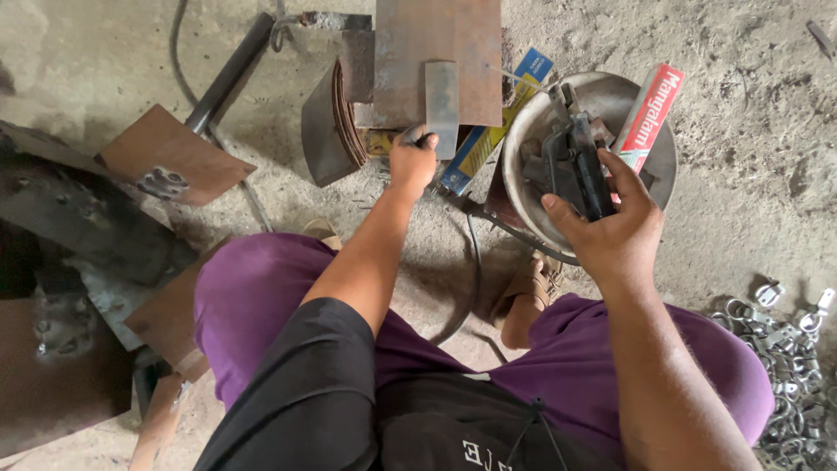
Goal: The person sits on the floor and uses a welding torch to join small metal plates. They repeatedly position the plates, strike an arc, and weld along the edges, occasionally adjusting the pieces with their hands.
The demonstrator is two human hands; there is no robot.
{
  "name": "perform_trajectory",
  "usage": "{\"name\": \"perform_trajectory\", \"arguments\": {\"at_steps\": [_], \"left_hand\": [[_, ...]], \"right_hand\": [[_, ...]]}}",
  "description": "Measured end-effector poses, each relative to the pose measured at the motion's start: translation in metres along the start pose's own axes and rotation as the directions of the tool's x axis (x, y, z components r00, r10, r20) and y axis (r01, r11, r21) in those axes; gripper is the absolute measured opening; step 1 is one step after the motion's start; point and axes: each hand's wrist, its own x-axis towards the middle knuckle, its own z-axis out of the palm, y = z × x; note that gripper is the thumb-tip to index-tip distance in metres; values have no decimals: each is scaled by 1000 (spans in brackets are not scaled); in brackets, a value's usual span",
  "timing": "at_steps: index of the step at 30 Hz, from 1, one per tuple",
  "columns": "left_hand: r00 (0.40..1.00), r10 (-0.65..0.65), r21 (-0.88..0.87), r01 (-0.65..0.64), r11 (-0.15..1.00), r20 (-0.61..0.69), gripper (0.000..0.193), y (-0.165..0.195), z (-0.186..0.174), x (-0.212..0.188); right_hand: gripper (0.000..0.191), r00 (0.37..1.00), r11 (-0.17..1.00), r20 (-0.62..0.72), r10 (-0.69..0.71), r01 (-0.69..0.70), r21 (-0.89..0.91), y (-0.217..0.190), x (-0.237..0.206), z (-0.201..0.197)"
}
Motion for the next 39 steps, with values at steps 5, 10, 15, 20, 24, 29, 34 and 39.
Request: {"name": "perform_trajectory", "arguments": {"at_steps": [5,10,15,20,24,29,34,39], "left_hand": [[999,-22,-65,26,998,49,16,-3,2,2],[995,-90,-81,93,992,35,20,0,2,3],[999,-48,-29,49,998,20,20,-1,2,3],[998,-67,-22,67,998,2,21,-2,0,4],[998,-56,-21,56,998,14,21,0,-1,2],[999,-39,38,39,999,-7,20,3,-1,1],[990,135,121,-129,984,-39,21,-1,-2,2],[993,63,231,-39,972,-99,25,0,2,6]], "right_hand": [[76,1000,1000,16,3,-2,-26,4,1,1],[76,999,999,30,-19,20,-30,6,1,6],[74,994,994,-4,-108,108,8,6,0,17],[80,971,970,-32,-237,235,-54,7,-1,31],[83,963,961,-48,-265,259,-99,6,-4,41],[84,961,957,-25,-275,271,-107,5,-3,44],[82,968,965,-12,-249,247,-90,7,-3,43],[72,994,981,-53,-91,98,169,13,-3,45]]}}
